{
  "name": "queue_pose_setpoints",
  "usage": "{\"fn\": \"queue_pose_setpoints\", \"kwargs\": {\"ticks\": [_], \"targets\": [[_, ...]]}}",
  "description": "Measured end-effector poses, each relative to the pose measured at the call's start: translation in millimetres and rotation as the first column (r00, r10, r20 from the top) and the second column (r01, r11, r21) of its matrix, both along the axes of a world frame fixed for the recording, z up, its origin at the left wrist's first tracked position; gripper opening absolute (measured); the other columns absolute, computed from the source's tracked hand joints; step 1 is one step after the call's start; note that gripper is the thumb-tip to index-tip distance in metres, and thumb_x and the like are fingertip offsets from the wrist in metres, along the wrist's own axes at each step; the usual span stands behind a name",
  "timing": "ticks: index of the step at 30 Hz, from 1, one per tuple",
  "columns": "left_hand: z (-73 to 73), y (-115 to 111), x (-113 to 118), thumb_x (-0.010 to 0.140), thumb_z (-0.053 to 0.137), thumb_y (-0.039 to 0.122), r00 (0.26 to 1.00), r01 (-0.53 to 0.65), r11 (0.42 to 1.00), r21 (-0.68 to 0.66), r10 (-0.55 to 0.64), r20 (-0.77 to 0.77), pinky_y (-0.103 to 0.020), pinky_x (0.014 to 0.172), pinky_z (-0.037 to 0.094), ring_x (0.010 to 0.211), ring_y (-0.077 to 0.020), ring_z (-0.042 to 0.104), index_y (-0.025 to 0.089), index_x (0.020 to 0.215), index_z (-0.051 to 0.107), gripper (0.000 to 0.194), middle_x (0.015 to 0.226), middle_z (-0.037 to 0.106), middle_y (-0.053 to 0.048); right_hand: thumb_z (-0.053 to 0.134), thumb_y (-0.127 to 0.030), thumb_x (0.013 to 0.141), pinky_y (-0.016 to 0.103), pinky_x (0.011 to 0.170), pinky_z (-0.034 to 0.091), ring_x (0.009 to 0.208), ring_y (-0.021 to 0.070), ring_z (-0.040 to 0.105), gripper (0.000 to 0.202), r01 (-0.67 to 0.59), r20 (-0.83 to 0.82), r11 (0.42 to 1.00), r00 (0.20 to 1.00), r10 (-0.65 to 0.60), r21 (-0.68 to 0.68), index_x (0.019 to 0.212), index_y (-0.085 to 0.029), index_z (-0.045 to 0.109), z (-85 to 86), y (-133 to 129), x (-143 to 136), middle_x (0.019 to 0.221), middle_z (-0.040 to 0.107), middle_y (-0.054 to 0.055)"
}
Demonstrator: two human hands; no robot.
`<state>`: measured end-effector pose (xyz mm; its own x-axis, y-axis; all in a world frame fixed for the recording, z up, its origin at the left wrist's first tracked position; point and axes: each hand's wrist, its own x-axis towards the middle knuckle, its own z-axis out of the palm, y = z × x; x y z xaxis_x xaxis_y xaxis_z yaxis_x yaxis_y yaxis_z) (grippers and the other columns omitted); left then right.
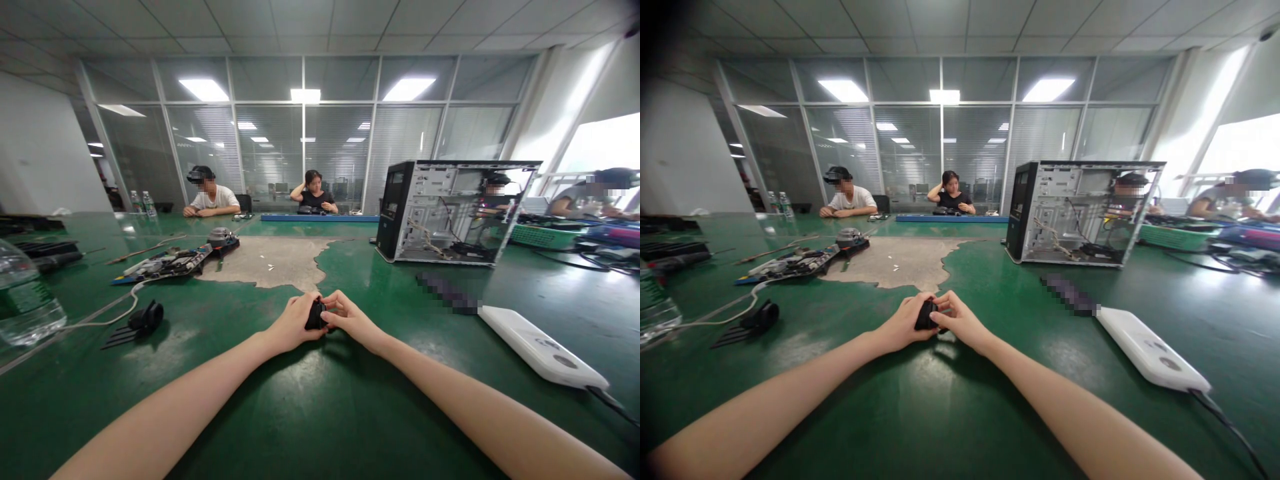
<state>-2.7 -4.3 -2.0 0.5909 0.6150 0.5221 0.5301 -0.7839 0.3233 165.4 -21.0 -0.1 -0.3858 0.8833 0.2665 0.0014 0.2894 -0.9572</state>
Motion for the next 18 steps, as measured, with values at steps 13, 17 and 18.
{"fn": "queue_pose_setpoints", "kwargs": {"ticks": [13, 17, 18], "targets": [[1.1, -1.0, -1.0, 0.066, 0.061, 0.034, 1.000, 0.002, 1.000, 0.018, -0.002, -0.019, -0.037, 0.087, 0.032, 0.098, -0.0210, 0.047, 0.021, 0.111, 0.032, 0.056, 0.106, 0.048, -0.005, 0.064, -0.032, 0.065, 0.025, 0.062, 0.045, 0.075, 0.0117, 0.055, 0.031, -0.023, -0.019, 1.000, 1.000, 0.022, -0.014, 0.086, -0.021, 0.044, 3.3, -2.2, 0.7, 0.088, 0.053, 0.000], [3.7, -2.5, -1.2, 0.067, 0.061, 0.035, 1.000, 0.008, 1.000, 0.007, -0.008, -0.016, -0.037, 0.087, 0.032, 0.098, -0.0211, 0.047, 0.021, 0.111, 0.032, 0.055, 0.106, 0.048, -0.005, 0.061, -0.034, 0.067, 0.025, 0.062, 0.045, 0.071, 0.0105, 0.054, 0.030, 0.015, -0.007, 0.999, 1.000, -0.015, -0.044, 0.088, -0.020, 0.044, 3.1, -1.8, -1.2, 0.086, 0.052, 0.000], [4.3, -2.7, -1.2, 0.067, 0.061, 0.035, 1.000, 0.011, 1.000, 0.005, -0.010, -0.016, -0.037, 0.087, 0.032, 0.098, -0.0210, 0.047, 0.021, 0.111, 0.032, 0.055, 0.106, 0.048, -0.005, 0.061, -0.034, 0.068, 0.026, 0.063, 0.045, 0.072, 0.0106, 0.055, 0.030, 0.020, 0.003, 0.999, 1.000, -0.020, -0.041, 0.090, -0.020, 0.045, 2.5, -1.3, -1.1, 0.088, 0.052, 0.000]]}}
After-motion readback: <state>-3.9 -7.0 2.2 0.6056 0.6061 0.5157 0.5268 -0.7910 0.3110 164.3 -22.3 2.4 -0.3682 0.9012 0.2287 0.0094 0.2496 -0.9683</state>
